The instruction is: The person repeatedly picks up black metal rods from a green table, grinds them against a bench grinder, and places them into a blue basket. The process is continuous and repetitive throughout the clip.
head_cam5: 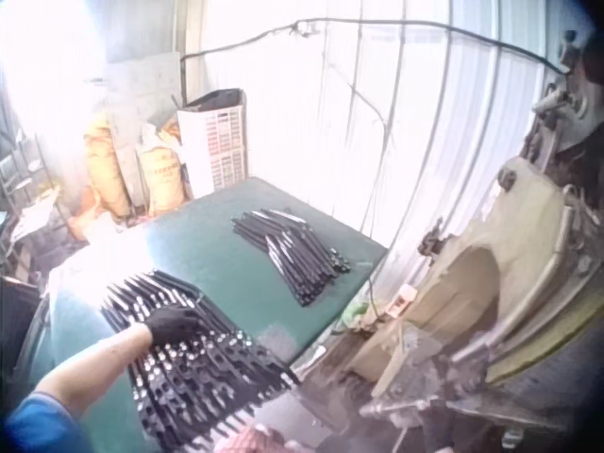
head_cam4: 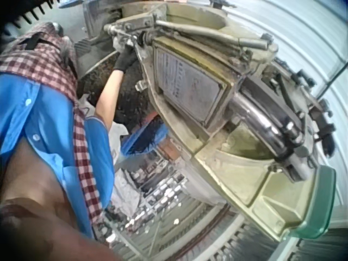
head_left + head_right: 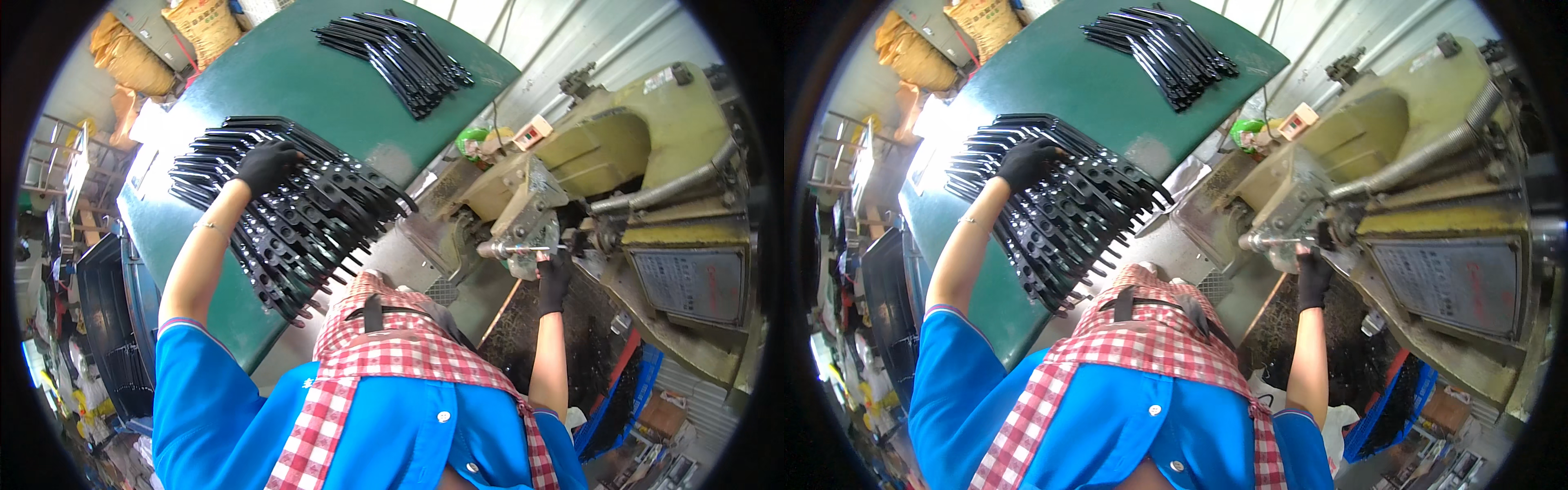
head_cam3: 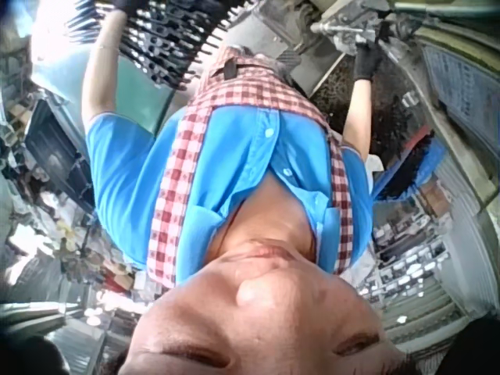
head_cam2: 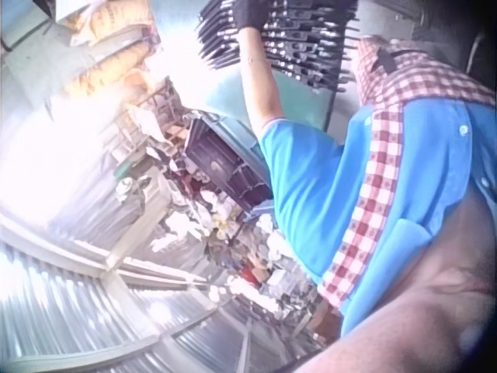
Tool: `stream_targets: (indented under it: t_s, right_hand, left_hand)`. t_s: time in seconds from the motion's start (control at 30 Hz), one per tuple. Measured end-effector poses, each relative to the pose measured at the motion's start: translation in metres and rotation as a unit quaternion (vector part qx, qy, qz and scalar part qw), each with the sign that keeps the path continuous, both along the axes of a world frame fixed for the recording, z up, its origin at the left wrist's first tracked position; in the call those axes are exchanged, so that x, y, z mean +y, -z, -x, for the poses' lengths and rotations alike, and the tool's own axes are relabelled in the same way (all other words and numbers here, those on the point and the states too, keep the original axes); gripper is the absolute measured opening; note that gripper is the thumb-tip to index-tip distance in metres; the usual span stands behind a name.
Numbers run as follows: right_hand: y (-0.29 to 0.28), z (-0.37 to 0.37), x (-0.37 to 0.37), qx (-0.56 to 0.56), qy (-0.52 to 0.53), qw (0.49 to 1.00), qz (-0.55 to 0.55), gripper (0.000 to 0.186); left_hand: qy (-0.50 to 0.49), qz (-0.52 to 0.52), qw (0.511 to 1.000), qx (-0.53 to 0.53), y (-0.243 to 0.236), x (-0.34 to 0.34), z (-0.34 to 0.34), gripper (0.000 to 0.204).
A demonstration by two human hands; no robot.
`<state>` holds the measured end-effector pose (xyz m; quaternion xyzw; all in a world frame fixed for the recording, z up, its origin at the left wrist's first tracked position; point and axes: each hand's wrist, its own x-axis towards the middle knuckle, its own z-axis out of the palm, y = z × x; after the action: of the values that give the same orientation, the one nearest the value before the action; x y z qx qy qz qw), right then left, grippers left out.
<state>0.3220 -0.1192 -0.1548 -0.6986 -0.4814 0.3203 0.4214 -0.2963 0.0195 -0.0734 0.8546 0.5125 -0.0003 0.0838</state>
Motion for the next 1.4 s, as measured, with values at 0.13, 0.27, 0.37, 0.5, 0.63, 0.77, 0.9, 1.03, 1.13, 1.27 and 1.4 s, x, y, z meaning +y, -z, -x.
stream_targets:
  t_s: [0.13,0.27,0.37,0.5,0.63,0.77,0.9,1.03,1.13,1.27,1.4]
  right_hand:
    - [-0.086,0.052,-0.009,0.154,-0.057,0.985,-0.045,0.015]
    - [-0.122,0.081,-0.001,0.161,-0.028,0.987,0.008,0.015]
    - [-0.130,0.083,0.005,0.150,-0.041,0.987,0.046,0.015]
    - [-0.133,0.092,0.007,0.207,0.016,0.977,0.054,0.012]
    - [-0.115,0.087,0.014,0.406,0.008,0.913,0.041,0.013]
    - [-0.090,0.077,0.002,0.497,-0.020,0.866,-0.047,0.010]
    - [-0.076,0.135,-0.033,0.351,0.024,0.936,0.006,0.012]
    - [-0.069,0.226,-0.007,0.204,-0.175,0.962,0.046,0.014]
    - [-0.051,0.280,0.046,0.125,-0.237,0.962,-0.046,0.010]
    - [-0.049,0.340,0.125,0.073,-0.321,0.939,-0.097,0.011]
    - [-0.007,0.369,0.215,0.080,-0.383,0.919,0.043,0.021]
  left_hand:
    - [-0.140,-0.112,0.977,-0.117,0.057,-0.022,0.029,0.035]
    - [-0.229,-0.135,0.952,-0.151,0.055,-0.030,-0.003,0.031]
    - [-0.236,-0.154,0.943,-0.177,0.061,-0.029,-0.005,0.030]
    - [-0.229,-0.164,0.942,-0.184,0.062,-0.029,-0.005,0.031]
    - [-0.229,-0.168,0.941,-0.184,0.063,-0.027,-0.002,0.030]
    - [-0.269,-0.135,0.935,-0.188,0.068,-0.029,0.003,0.028]
    - [-0.258,-0.142,0.935,-0.198,0.069,-0.030,0.002,0.031]
    - [-0.241,-0.143,0.931,-0.234,0.046,-0.049,0.007,0.041]
    - [-0.289,-0.187,0.885,-0.313,0.042,-0.086,0.033,0.041]
    - [-0.455,-0.144,0.727,-0.493,0.055,-0.155,0.066,0.039]
    - [-0.585,0.024,0.547,-0.599,0.077,-0.213,0.077,0.054]
